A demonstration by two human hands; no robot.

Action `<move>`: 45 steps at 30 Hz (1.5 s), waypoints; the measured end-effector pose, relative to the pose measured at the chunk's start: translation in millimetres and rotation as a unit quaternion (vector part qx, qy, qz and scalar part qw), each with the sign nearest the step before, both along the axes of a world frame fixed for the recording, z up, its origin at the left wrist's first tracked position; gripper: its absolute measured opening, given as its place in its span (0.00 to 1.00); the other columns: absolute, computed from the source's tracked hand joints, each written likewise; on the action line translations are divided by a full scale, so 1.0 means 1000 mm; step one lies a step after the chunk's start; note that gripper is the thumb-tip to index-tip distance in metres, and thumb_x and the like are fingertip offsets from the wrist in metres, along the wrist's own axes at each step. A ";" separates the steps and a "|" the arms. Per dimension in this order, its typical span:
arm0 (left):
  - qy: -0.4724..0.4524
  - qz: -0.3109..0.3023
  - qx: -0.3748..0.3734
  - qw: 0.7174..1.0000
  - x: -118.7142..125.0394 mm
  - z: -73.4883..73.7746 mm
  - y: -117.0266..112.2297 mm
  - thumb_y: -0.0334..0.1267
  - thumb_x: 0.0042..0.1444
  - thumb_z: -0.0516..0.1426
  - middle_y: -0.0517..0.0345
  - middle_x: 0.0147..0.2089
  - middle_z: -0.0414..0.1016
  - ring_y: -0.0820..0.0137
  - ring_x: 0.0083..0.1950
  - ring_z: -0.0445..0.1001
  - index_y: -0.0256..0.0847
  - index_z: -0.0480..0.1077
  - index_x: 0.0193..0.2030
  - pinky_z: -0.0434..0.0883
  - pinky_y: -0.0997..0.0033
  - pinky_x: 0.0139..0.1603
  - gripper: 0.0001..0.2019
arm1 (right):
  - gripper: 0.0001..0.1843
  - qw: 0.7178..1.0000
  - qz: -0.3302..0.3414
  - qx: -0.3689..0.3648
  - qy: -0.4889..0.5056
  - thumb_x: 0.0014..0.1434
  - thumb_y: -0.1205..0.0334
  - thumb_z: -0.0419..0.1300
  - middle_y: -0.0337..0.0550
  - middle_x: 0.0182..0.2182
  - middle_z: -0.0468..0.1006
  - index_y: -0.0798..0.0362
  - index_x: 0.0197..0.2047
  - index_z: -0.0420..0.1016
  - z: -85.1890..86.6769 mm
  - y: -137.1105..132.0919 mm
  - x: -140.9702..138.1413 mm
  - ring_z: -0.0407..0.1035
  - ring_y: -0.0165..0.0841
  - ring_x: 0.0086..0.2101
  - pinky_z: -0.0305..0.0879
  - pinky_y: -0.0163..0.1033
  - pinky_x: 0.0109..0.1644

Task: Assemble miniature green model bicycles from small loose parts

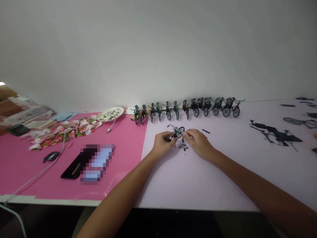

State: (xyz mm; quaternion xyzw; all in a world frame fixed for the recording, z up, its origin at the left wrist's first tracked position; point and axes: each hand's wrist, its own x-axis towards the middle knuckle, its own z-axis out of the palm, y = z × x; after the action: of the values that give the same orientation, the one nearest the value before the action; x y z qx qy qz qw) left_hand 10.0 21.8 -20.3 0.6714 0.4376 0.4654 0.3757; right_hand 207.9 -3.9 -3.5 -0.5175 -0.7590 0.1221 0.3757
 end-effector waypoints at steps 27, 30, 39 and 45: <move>-0.002 0.001 0.012 1.000 0.003 0.002 0.000 0.47 0.52 0.67 0.56 0.29 0.75 0.72 0.29 0.65 0.35 0.80 0.35 0.64 0.69 0.30 0.15 | 0.08 0.999 -0.027 -0.025 0.035 0.65 0.53 0.57 0.40 0.31 0.76 0.48 0.37 0.67 -0.004 0.000 -0.002 0.68 0.35 0.30 0.61 0.39 0.34; -0.009 -0.011 0.006 1.000 0.002 0.002 0.000 0.44 0.52 0.67 0.55 0.31 0.78 0.72 0.29 0.66 0.34 0.81 0.36 0.64 0.70 0.31 0.13 | 0.08 0.998 -0.045 -0.025 0.046 0.62 0.54 0.59 0.40 0.30 0.76 0.48 0.37 0.66 -0.004 0.000 -0.003 0.68 0.35 0.29 0.61 0.39 0.32; -0.029 -0.016 -0.001 0.999 0.003 -0.001 0.001 0.50 0.49 0.69 0.56 0.28 0.75 0.71 0.29 0.67 0.34 0.80 0.35 0.65 0.70 0.30 0.18 | 0.09 0.998 -0.046 -0.003 0.030 0.65 0.52 0.57 0.43 0.33 0.79 0.48 0.38 0.69 -0.006 0.002 -0.003 0.70 0.36 0.30 0.62 0.39 0.34; -0.033 -0.013 -0.008 0.999 0.003 -0.002 0.002 0.51 0.48 0.70 0.56 0.28 0.75 0.71 0.28 0.67 0.35 0.80 0.34 0.64 0.71 0.29 0.19 | 0.10 0.998 -0.052 0.002 0.027 0.65 0.51 0.56 0.42 0.30 0.77 0.48 0.37 0.68 -0.007 0.003 -0.002 0.68 0.35 0.28 0.60 0.38 0.32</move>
State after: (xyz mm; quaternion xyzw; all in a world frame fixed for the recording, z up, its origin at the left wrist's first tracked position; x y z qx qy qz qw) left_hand 13.0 23.5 -22.7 0.6583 0.4193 0.4792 0.4014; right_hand 205.5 -1.3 -10.8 -0.5523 -0.7207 0.1146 0.4030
